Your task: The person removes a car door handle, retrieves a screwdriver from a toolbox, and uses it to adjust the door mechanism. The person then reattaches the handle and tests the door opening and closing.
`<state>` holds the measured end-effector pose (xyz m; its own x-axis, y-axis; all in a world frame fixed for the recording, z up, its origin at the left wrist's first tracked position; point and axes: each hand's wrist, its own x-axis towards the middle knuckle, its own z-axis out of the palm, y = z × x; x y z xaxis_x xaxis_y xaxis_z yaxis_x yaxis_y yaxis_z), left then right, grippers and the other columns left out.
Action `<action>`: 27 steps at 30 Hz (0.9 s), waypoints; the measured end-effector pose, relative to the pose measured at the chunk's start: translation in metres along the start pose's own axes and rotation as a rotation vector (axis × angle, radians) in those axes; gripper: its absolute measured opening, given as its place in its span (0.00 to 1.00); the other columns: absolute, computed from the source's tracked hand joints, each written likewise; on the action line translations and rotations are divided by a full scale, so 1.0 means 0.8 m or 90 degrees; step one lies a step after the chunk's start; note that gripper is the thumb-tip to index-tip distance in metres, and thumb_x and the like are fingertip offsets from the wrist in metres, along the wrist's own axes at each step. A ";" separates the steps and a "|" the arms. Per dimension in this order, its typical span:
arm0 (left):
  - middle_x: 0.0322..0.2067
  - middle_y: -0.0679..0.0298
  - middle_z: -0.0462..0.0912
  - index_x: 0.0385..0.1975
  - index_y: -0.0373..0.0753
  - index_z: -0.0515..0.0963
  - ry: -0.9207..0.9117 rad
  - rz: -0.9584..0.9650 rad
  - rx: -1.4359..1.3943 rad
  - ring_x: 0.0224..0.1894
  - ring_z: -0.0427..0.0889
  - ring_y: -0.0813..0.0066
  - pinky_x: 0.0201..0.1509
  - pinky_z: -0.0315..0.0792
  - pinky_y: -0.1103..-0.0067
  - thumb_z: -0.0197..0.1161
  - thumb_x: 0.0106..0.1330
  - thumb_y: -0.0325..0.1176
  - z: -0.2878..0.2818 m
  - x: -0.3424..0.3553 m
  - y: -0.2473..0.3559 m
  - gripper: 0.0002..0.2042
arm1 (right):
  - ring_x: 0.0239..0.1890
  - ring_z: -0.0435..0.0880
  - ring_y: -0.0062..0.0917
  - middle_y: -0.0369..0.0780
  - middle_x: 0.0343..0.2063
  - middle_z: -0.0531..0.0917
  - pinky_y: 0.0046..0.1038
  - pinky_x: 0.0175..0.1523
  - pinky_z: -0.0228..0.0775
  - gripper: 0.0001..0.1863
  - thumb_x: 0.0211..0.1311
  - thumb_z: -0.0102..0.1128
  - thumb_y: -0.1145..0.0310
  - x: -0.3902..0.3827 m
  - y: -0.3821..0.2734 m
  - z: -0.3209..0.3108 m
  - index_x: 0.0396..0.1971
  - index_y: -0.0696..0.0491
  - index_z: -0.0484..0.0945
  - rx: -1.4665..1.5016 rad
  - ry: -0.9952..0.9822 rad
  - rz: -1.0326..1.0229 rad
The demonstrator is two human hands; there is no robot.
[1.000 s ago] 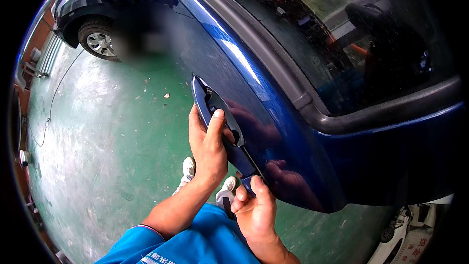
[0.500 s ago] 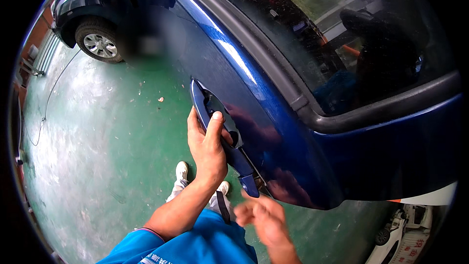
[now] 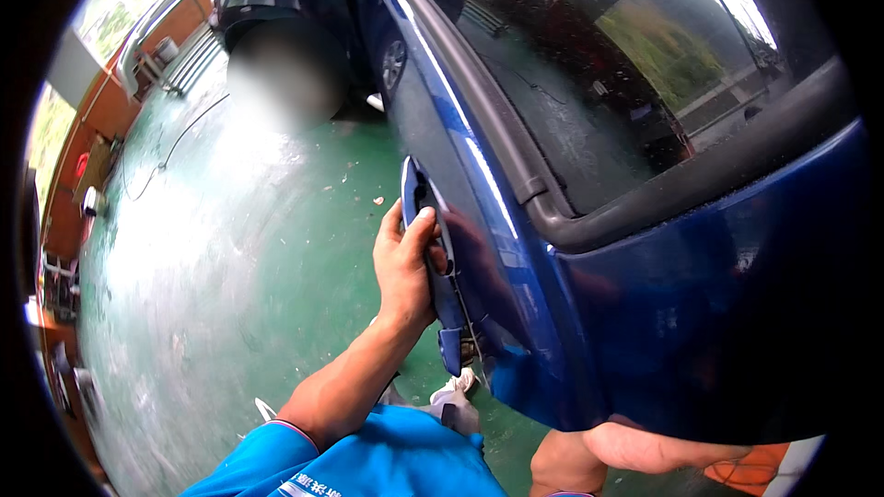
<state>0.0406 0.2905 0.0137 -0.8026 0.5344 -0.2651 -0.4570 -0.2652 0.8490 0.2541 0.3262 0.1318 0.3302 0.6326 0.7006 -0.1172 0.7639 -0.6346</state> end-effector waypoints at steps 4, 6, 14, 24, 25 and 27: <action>0.29 0.67 0.75 0.63 0.33 0.65 0.022 -0.016 -0.003 0.20 0.72 0.84 0.23 0.68 0.85 0.62 0.68 0.37 0.002 -0.004 -0.004 0.26 | 0.48 0.78 0.28 0.43 0.51 0.77 0.27 0.52 0.71 0.20 0.68 0.52 0.64 -0.020 -0.004 0.014 0.55 0.59 0.73 0.037 -0.053 0.078; 0.30 0.66 0.75 0.62 0.33 0.65 0.004 -0.025 -0.007 0.21 0.71 0.83 0.24 0.68 0.84 0.62 0.68 0.37 0.003 -0.009 0.000 0.26 | 0.49 0.78 0.29 0.44 0.52 0.77 0.29 0.54 0.71 0.20 0.67 0.52 0.65 -0.028 -0.008 0.022 0.55 0.59 0.73 0.047 -0.081 0.117; 0.25 0.65 0.74 0.61 0.30 0.65 -0.012 -0.007 0.049 0.17 0.70 0.81 0.20 0.67 0.81 0.61 0.67 0.36 0.003 0.005 0.008 0.26 | 0.54 0.78 0.34 0.47 0.56 0.76 0.34 0.60 0.71 0.23 0.63 0.53 0.70 -0.032 -0.025 0.036 0.59 0.60 0.72 0.097 -0.172 0.222; 0.31 0.67 0.77 0.55 0.36 0.68 -0.097 -0.056 -0.011 0.23 0.75 0.81 0.27 0.71 0.83 0.62 0.68 0.40 -0.009 0.001 0.008 0.21 | 0.52 0.82 0.37 0.50 0.53 0.79 0.38 0.59 0.77 0.24 0.61 0.52 0.70 -0.024 -0.011 0.048 0.58 0.62 0.73 0.046 -0.182 0.165; 0.31 0.67 0.77 0.53 0.37 0.69 -0.110 -0.075 -0.012 0.25 0.76 0.81 0.28 0.72 0.83 0.62 0.68 0.41 -0.015 -0.001 0.007 0.20 | 0.52 0.82 0.37 0.51 0.53 0.79 0.37 0.58 0.77 0.24 0.61 0.52 0.70 -0.025 -0.013 0.049 0.58 0.63 0.73 0.034 -0.180 0.167; 0.33 0.67 0.79 0.46 0.39 0.71 -0.125 -0.111 -0.031 0.27 0.77 0.81 0.31 0.74 0.82 0.64 0.67 0.41 -0.022 -0.002 0.002 0.16 | 0.52 0.82 0.38 0.51 0.54 0.79 0.37 0.58 0.78 0.24 0.62 0.52 0.70 -0.027 -0.016 0.053 0.57 0.64 0.73 0.011 -0.176 0.170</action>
<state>0.0345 0.2753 0.0071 -0.6221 0.7199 -0.3078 -0.6038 -0.1909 0.7739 0.2088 0.3086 0.1386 0.0206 0.8181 0.5747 -0.1807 0.5684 -0.8027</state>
